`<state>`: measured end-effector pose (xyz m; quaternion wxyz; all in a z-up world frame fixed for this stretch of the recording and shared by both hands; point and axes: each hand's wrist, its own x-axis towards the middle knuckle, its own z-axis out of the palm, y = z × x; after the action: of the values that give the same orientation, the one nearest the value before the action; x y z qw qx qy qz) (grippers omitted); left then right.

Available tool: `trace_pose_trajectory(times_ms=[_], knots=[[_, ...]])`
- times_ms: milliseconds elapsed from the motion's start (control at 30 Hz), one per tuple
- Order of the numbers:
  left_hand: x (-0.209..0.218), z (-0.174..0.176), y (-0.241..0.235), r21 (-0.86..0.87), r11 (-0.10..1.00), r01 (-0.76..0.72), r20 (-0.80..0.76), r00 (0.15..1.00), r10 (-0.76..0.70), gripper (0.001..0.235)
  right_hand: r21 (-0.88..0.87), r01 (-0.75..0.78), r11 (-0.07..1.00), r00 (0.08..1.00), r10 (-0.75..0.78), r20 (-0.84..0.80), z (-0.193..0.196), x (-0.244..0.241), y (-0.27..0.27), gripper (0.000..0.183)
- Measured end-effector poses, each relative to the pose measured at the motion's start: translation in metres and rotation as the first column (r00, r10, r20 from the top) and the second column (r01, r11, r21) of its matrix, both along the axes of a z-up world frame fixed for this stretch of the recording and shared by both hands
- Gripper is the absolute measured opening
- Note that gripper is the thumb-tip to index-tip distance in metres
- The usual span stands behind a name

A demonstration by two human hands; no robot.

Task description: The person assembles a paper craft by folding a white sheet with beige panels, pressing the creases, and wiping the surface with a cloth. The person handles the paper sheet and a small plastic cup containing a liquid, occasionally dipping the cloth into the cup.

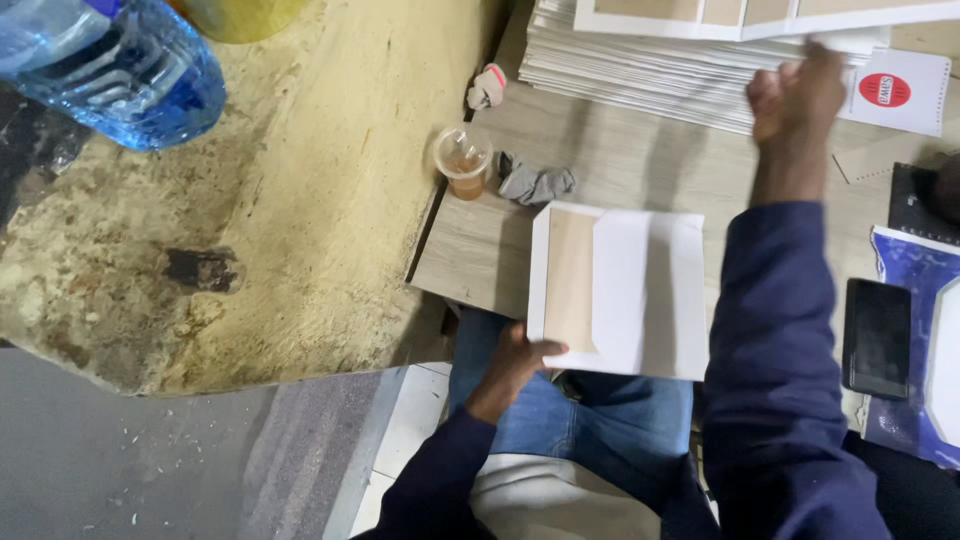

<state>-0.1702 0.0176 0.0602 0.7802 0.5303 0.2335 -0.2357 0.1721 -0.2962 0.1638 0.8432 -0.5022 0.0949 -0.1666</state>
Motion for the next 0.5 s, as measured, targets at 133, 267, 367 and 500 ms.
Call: trace_pose_trajectory(times_ms=[133,267,367,500], knots=[[-0.063,-0.04,0.017,0.097,0.986,0.132,-0.111,0.986,-0.121,0.054,-0.799,-0.294,0.524,0.862,0.507,0.016,-0.122,-0.032,0.101,0.025],[-0.079,-0.056,0.036,-0.052,0.992,0.113,0.048,0.993,-0.11,0.069,-0.964,-0.254,-0.079,0.625,0.747,-0.226,-0.104,-0.083,0.172,0.05],[-0.08,-0.049,0.054,-0.181,0.919,0.35,0.219,0.925,-0.309,0.104,-0.947,-0.244,-0.207,0.523,0.794,-0.309,-0.13,-0.071,0.14,0.044],[-0.052,-0.046,0.049,-0.116,0.974,0.195,0.14,0.974,-0.179,0.052,-0.856,-0.087,-0.51,0.938,0.248,-0.244,-0.113,-0.077,0.049,0.054]])
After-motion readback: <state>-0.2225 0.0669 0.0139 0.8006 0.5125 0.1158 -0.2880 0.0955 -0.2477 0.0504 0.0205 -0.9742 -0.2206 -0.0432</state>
